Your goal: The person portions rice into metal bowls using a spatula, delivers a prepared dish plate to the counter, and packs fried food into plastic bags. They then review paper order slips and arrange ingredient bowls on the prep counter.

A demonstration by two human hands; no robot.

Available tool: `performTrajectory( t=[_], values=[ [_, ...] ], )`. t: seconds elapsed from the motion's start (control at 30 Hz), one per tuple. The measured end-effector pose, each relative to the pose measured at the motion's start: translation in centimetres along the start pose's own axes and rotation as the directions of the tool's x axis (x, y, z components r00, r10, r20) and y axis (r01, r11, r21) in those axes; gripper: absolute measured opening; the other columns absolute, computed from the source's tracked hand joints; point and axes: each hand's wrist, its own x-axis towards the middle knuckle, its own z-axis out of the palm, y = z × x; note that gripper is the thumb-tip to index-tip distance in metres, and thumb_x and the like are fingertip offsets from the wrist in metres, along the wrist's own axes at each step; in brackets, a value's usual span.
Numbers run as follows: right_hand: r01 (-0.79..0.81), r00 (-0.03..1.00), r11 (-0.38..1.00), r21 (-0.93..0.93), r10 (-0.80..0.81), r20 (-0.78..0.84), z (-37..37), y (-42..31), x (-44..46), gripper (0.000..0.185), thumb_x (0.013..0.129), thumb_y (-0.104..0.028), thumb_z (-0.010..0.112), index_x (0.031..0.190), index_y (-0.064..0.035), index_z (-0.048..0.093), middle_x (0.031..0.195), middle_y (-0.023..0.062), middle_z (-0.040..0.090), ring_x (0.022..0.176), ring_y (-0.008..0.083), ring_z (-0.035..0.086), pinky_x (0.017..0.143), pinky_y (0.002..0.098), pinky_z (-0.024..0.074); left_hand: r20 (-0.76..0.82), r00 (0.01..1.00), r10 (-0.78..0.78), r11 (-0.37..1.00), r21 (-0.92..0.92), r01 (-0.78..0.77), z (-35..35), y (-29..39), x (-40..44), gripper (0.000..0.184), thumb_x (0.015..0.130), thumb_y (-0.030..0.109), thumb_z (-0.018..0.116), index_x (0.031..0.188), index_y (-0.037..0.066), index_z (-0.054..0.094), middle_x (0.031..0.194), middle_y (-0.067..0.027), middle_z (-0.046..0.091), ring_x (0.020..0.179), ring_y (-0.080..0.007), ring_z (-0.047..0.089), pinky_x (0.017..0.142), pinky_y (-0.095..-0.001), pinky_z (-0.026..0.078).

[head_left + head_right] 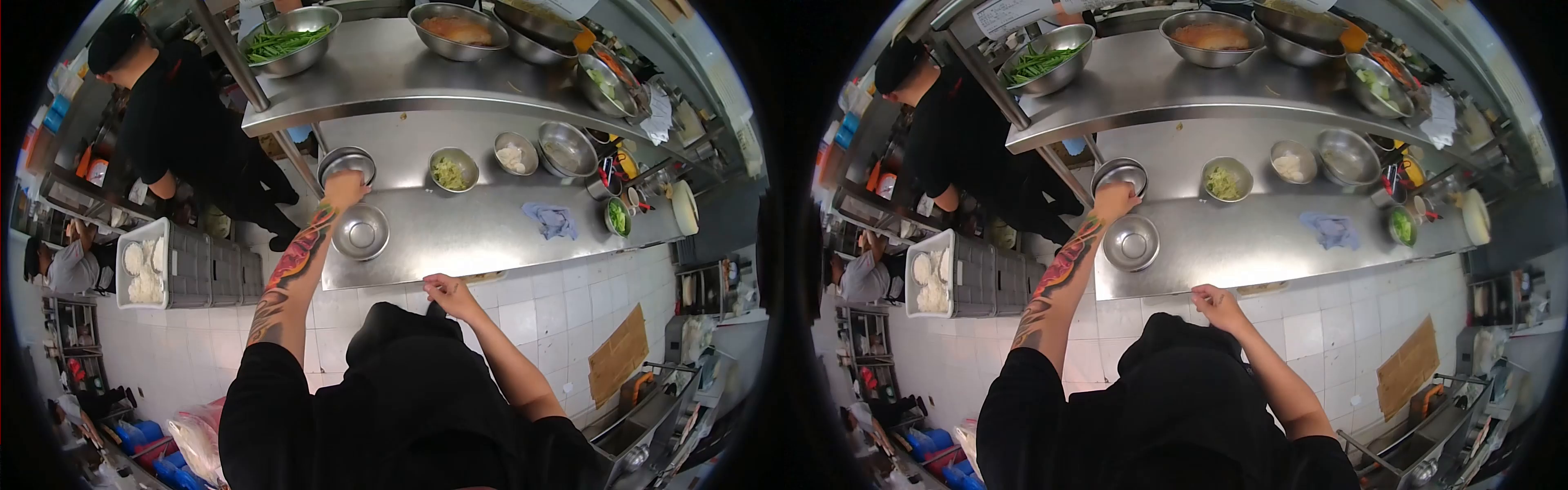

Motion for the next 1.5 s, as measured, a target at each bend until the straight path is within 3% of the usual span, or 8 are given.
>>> performTrajectory(
  t=[0.23, 0.37, 0.53, 0.9, 1.17, 1.23, 1.33, 1.5],
  values=[
    [0.144, 0.981, 0.983, 0.118, -0.126, -0.148, -1.0, -6.0, 13.1, 0.027, 0.097, -0.025, 0.061, 0.106, -0.0022, 0.070, 0.092, 0.0082, 0.072, 0.072, 0.0134, 0.067, 0.068, 0.0289, 0.0532, -0.316, 0.930, 0.189, 0.958, -0.147, -0.245, -4.8, 2.5, -7.2, 0.010, 0.086, 0.018, 0.066, 0.084, 0.009, 0.065, 0.079, -0.0131, 0.066, 0.080, -0.0348, 0.065, 0.079, -0.0465, 0.051],
    [0.301, 0.786, 0.841, -0.450, -0.486, -0.382, 1.2, -9.7, 26.8, 0.025, 0.089, -0.026, 0.069, 0.105, -0.0062, 0.069, 0.102, 0.0176, 0.068, 0.091, 0.0300, 0.068, 0.081, 0.0373, 0.0544, -0.428, 0.875, 0.226, 0.954, -0.086, -0.288, -1.6, 3.7, -15.3, 0.002, 0.085, 0.012, 0.067, 0.086, 0.011, 0.067, 0.093, -0.0073, 0.067, 0.098, -0.0269, 0.063, 0.099, -0.0479, 0.043],
    [-0.032, 0.864, 0.807, -0.589, -0.275, -0.423, 3.7, -12.0, 33.7, 0.033, 0.081, -0.007, 0.068, 0.113, -0.0065, 0.061, 0.107, 0.0209, 0.066, 0.102, 0.0370, 0.065, 0.089, 0.0436, 0.0539, -0.495, 0.859, -0.131, 0.974, -0.227, 0.017, 1.2, 5.2, -21.7, 0.025, 0.083, 0.005, 0.066, 0.107, 0.008, 0.067, 0.131, -0.0144, 0.055, 0.122, -0.0355, 0.051, 0.104, -0.0490, 0.039],
    [0.230, 0.784, 0.454, -0.861, -0.610, -0.113, 2.6, -14.1, 34.8, 0.026, 0.092, -0.010, 0.045, 0.115, -0.0095, 0.059, 0.090, 0.0201, 0.070, 0.086, 0.0405, 0.067, 0.077, 0.0502, 0.0534, -0.431, 0.772, -0.468, 0.815, -0.547, 0.189, 2.6, 4.3, -27.1, 0.033, 0.086, -0.002, 0.061, 0.119, 0.002, 0.062, 0.135, -0.0207, 0.053, 0.127, -0.0379, 0.050, 0.107, -0.0453, 0.038],
    [0.673, 0.448, 0.456, -0.583, -0.878, -0.170, 3.2, -16.8, 28.1, 0.017, 0.080, 0.001, 0.056, 0.093, -0.0096, 0.057, 0.096, 0.0127, 0.060, 0.089, 0.0353, 0.064, 0.074, 0.0470, 0.0528, -0.424, 0.789, -0.445, 0.812, -0.563, 0.156, 2.4, 5.2, -27.1, 0.028, 0.087, -0.004, 0.059, 0.114, 0.002, 0.064, 0.130, -0.0179, 0.058, 0.123, -0.0344, 0.054, 0.105, -0.0431, 0.042],
    [0.673, 0.518, 0.529, -0.517, -0.836, -0.181, 3.0, -14.0, 28.6, 0.014, 0.078, 0.001, 0.060, 0.088, -0.0080, 0.057, 0.097, 0.0132, 0.060, 0.091, 0.0349, 0.062, 0.076, 0.0441, 0.0518, -0.432, 0.802, -0.412, 0.815, -0.568, 0.112, 2.5, 6.5, -26.1, 0.026, 0.087, -0.005, 0.059, 0.112, 0.001, 0.065, 0.128, -0.0174, 0.059, 0.121, -0.0333, 0.055, 0.104, -0.0423, 0.042],
    [0.709, 0.461, 0.660, -0.249, -0.700, -0.546, 0.6, -12.1, 26.7, 0.018, 0.073, 0.002, 0.063, 0.089, -0.0038, 0.057, 0.107, 0.0163, 0.064, 0.090, 0.0363, 0.063, 0.076, 0.0393, 0.0507, -0.455, 0.824, -0.339, 0.807, -0.591, 0.005, 2.1, 9.7, -23.4, 0.023, 0.087, -0.008, 0.058, 0.107, 0.000, 0.066, 0.120, -0.0172, 0.063, 0.113, -0.0331, 0.060, 0.100, -0.0410, 0.045],
    [0.292, 0.768, 0.885, 0.362, 0.009, -0.640, -8.7, -3.5, 12.1, 0.022, 0.084, -0.005, 0.061, 0.105, 0.0003, 0.057, 0.088, 0.0094, 0.064, 0.076, 0.0185, 0.068, 0.056, 0.0325, 0.0556, -0.288, 0.958, 0.011, 0.731, -0.651, -0.204, 5.5, 15.7, -20.0, 0.017, 0.091, -0.003, 0.058, 0.106, 0.000, 0.067, 0.113, -0.0188, 0.065, 0.105, -0.0309, 0.064, 0.091, -0.0386, 0.051]
  ],
)
